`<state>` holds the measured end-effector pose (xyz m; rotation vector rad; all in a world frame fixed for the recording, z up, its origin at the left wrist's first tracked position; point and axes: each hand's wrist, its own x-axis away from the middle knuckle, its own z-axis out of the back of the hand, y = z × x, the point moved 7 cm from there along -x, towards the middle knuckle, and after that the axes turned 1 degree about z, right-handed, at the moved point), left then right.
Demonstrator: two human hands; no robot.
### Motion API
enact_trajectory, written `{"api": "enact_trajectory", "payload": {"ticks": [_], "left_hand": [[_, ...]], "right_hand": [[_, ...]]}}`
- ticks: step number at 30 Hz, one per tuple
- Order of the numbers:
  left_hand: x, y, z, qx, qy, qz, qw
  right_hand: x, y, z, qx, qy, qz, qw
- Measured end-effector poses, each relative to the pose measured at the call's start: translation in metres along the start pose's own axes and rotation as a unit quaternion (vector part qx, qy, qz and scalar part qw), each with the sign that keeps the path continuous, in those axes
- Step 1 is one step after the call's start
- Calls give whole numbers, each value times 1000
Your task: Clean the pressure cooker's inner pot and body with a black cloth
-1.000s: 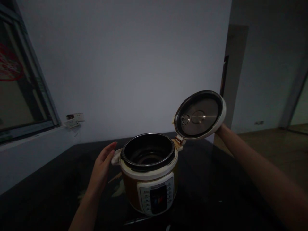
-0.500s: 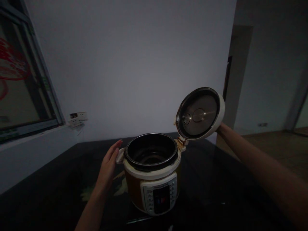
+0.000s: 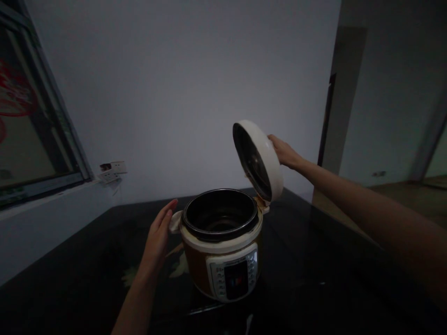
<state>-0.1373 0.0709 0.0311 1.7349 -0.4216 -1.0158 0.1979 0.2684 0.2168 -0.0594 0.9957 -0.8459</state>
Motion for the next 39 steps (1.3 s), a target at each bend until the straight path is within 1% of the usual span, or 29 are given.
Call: {"api": "enact_trajectory", "payload": {"ticks": [3,6,10,14,16,19,22,25,31,35,39], "left_hand": [[0,2,2,1,4,-7,1000],[0,7,5,-8,5,-28,1000],[5,19,8,3,15,-52,999],[14,35,5,28,19,-69,997],[21,44,1,10,21,-91,996],[33,57,-7,-53,17,-126,990],[42,65,-18,-119,-7,-169,978],[46,65,-30,-152,-39,-193,969],[46,53,-45,-192,-85,-192,959],[44,50,-48,-216,-93,-193,953],[42,49,-47,-214,-102,-180,955]], "right_hand": [[-7,-20,-18,70,-45,34,996],[-6,-43,-33,129,-73,73,986],[0,-69,-52,188,-107,108,970],[6,-87,-70,228,-142,141,953],[9,-94,-78,243,-156,157,944],[17,-105,-89,262,-175,180,932],[28,-115,-99,272,-194,204,920],[39,-124,-108,279,-209,225,910],[47,-130,-119,292,-215,242,900],[50,-132,-125,295,-218,248,897],[54,-135,-133,296,-221,254,894]]}}
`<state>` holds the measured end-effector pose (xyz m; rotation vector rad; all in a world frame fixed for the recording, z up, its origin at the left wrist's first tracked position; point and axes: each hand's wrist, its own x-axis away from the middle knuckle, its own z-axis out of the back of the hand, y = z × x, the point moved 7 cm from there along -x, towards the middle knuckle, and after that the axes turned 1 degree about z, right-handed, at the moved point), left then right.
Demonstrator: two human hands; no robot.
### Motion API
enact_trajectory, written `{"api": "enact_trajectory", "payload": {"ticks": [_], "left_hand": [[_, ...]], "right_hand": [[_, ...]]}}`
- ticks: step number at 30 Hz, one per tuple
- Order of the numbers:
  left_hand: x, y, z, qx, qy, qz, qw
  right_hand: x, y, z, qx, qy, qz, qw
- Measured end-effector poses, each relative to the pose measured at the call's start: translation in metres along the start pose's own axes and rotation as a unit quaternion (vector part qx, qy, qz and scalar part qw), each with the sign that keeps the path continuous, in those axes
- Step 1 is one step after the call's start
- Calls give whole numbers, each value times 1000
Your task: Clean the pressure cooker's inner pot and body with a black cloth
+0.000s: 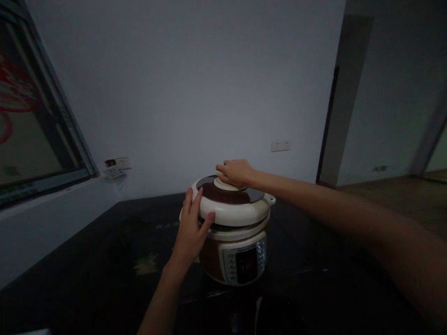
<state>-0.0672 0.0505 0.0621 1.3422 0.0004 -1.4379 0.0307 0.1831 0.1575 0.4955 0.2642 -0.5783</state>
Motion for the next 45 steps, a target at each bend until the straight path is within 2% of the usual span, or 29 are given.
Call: {"api": "enact_trajectory", "payload": {"ticks": [6,13,24,31,40,45], "left_hand": [[-1,-1,-2,16,-18,-1,1000],[0,-8,-8,-50,-62,-15,997],[1,-19,-9,-62,-95,-13,993],[2,-19,-11,-121,-133,-5,984],[4,-23,-13,-167,-166,-1,972],[3,-21,-13,-172,-170,-6,970]], "right_hand": [[0,-6,-5,3,3,3,1000],[1,-11,-8,4,-3,9,1000],[0,-16,-16,2,-7,15,1000],[-1,-18,-19,-3,2,13,1000],[0,-19,-23,-44,23,6,999],[1,-15,-23,-110,37,2,993]]}}
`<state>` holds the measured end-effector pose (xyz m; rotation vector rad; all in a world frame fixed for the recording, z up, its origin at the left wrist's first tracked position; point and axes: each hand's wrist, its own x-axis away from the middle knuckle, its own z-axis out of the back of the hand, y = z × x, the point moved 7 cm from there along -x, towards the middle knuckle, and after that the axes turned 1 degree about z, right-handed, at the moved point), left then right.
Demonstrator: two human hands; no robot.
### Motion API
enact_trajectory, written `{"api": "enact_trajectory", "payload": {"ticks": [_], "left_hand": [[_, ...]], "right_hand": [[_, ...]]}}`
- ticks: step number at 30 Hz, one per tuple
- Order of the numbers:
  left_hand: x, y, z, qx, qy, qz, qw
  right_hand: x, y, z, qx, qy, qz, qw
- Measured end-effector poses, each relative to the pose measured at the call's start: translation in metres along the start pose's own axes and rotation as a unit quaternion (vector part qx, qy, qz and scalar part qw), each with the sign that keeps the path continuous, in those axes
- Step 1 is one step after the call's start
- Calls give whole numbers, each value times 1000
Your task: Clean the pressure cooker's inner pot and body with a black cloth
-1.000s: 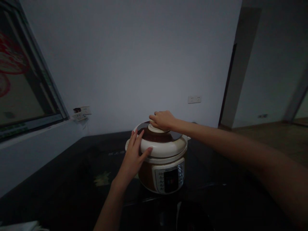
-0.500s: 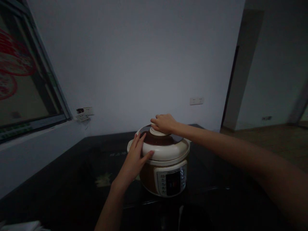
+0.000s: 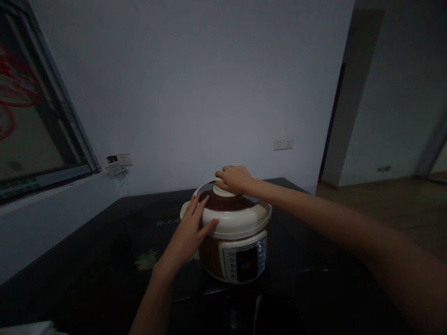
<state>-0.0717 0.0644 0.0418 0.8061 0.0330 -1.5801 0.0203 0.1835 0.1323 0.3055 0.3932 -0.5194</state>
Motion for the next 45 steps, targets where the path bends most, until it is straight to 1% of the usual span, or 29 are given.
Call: {"api": "enact_trajectory", "payload": {"ticks": [4,6,8,11,13,15,16,18,20,22,24,26,28,30,33,35,38,42,45], "left_hand": [[2,-4,2,2,-7,-1,1000],[2,-5,6,5,1,-6,1000],[-2,-3,15,6,31,-15,999],[-25,13,28,-3,75,-51,996],[-52,32,32,-10,78,-97,992],[-84,52,29,-27,53,-152,987],[-99,60,25,-39,30,-175,983],[-125,68,8,-84,-51,-214,972],[-139,68,-9,-121,-126,-237,956],[-145,63,-18,-140,-153,-245,947],[-146,58,-21,-150,-145,-243,947],[-146,55,-22,-162,-132,-240,948],[-146,55,-23,-176,-126,-239,947],[-145,55,-23,-191,-126,-236,944],[-146,56,-22,-217,-123,-224,942],[-146,56,-21,-234,-121,-215,940],[-145,57,-22,-256,-123,-205,937],[-145,58,-23,-275,-125,-196,933],[-145,57,-23,-285,-124,-185,932]], "right_hand": [[12,16,7,-98,18,5,995],[28,33,13,-152,53,-10,987],[51,52,17,-200,106,-40,973],[93,75,14,-256,183,-95,944],[117,82,5,-281,218,-116,927],[135,83,-6,-302,237,-122,915],[141,84,-11,-310,244,-125,910],[149,89,-22,-320,261,-137,900],[154,97,-33,-325,280,-154,890],[156,104,-43,-329,294,-163,882],[157,105,-50,-332,302,-158,879],[157,99,-52,-332,309,-144,880],[158,87,-50,-323,317,-122,883],[159,68,-44,-302,318,-79,895],[160,35,-33,-256,303,-9,918],[160,21,-27,-240,292,-10,926],[160,8,-20,-225,285,-42,931],[159,-8,-12,-195,277,-31,941],[158,-13,-9,-179,267,-25,946]]}}
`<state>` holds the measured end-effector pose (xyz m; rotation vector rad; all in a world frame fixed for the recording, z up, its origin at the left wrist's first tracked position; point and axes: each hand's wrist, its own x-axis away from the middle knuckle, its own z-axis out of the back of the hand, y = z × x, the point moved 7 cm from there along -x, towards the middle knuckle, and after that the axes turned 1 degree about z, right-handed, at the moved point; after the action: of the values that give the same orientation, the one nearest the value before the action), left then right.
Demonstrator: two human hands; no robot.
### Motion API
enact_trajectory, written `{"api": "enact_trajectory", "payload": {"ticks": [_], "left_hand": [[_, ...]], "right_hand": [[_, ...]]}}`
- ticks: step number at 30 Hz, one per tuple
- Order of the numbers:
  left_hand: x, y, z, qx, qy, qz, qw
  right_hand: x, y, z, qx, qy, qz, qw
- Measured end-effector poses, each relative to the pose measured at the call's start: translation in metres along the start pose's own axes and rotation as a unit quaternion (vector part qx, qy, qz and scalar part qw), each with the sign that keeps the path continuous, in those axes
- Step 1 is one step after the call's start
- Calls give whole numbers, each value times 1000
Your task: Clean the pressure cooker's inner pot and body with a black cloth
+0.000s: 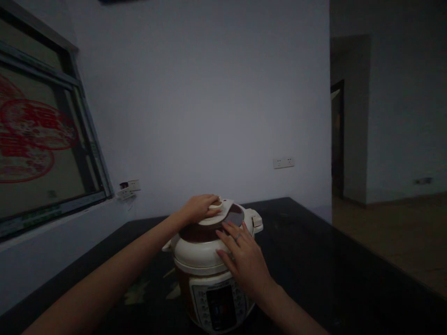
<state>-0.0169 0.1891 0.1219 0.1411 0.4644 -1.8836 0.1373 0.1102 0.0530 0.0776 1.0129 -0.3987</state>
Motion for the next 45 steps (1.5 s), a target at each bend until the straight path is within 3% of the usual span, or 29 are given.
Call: {"api": "enact_trajectory", "payload": {"ticks": [15,37,45], "left_hand": [[1,6,4,-14,-8,34,999],[-2,7,5,-86,-17,130,988],[-2,10,7,-94,-24,142,985]], "right_hand": [[-1,9,1,-1,-18,-8,1000],[-4,63,4,-152,-73,-11,986],[-5,68,4,-175,-89,4,981]]}}
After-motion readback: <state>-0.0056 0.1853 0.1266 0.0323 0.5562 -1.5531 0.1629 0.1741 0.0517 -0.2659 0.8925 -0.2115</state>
